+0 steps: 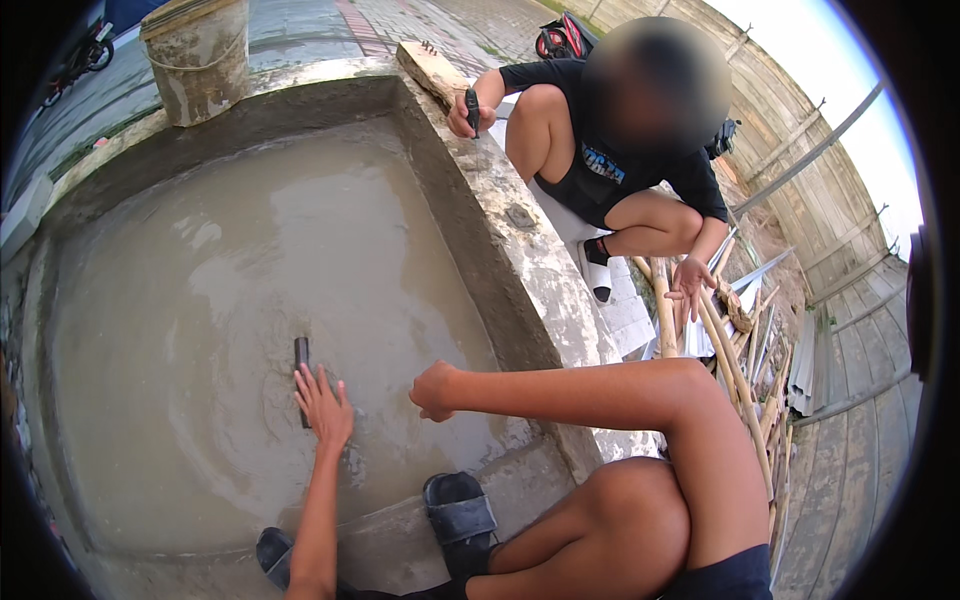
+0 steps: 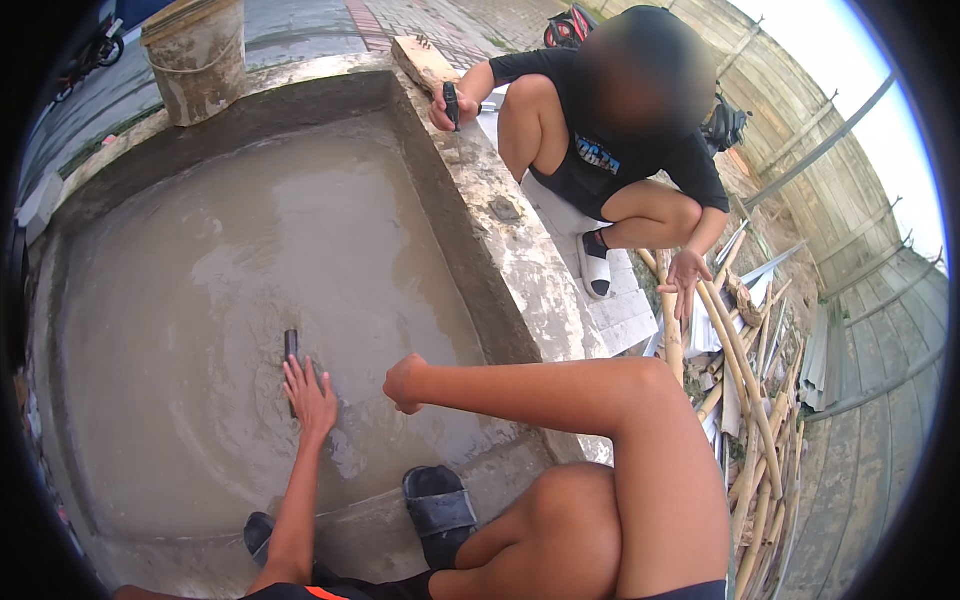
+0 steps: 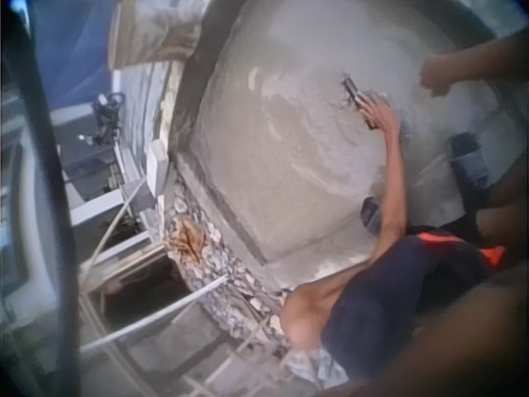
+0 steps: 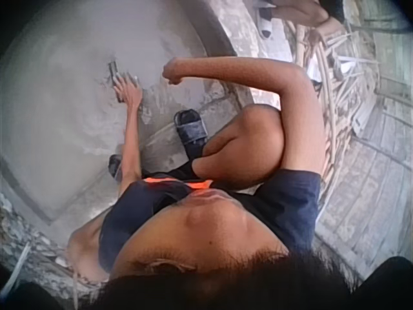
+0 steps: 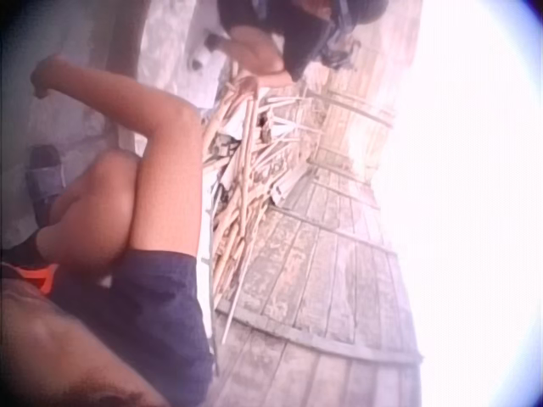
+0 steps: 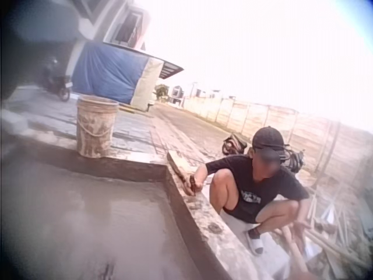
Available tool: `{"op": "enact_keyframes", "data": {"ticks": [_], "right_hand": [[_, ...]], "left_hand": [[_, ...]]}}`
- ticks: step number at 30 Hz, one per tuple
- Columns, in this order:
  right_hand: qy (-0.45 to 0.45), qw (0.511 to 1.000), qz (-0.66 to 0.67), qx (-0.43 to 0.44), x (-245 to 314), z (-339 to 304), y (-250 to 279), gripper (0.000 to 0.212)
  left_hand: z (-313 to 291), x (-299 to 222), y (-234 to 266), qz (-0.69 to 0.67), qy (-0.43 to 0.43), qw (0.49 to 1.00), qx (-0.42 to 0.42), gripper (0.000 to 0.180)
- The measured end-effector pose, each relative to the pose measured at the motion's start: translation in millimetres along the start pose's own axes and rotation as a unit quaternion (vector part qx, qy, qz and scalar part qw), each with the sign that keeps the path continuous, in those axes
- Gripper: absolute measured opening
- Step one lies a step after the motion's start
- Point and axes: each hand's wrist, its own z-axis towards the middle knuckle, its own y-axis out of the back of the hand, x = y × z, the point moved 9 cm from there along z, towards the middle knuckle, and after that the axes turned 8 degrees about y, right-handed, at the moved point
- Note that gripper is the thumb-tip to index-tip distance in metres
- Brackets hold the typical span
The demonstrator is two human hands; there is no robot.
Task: The person uses a cylindrical tool to smooth the surface of wet concrete inside a square structure. The person moves the tool across the surface by hand, occasionally lifting it and re-placing it to work on different sections.
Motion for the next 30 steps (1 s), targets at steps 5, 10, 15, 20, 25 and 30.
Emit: {"op": "enact_keyframes", "data": {"ticks": [5,10,15,20,25,30], "right_hand": [[0.005,1.000,-0.004,-0.004,4,2,11,0.033],[0.013,1.000,-0.009,-0.010,6,5,11,0.032],[0.009,1.000,-0.007,-0.019,0,6,3,0.033],[0.008,1.000,-0.008,-0.013,0,1,0,0.033],[0.010,1.000,-0.014,-0.024,1,3,3,0.033],[0.007,1.000,-0.006,-0.022,-4,3,-4,0.032]], "left_hand": [[-19,-21,-37,-0.063,-0.047,0.994,0.081,0.057],[-21,-28,-43,-0.020,-0.040,0.996,0.082,0.058],[-10,-13,-22,0.014,-0.025,1.000,0.008,0.059],[16,39,7,0.030,0.115,0.993,0.008,0.062],[33,99,37,0.084,0.198,0.976,-0.037,0.067],[31,108,45,0.067,0.250,0.966,-0.023,0.073]]}}
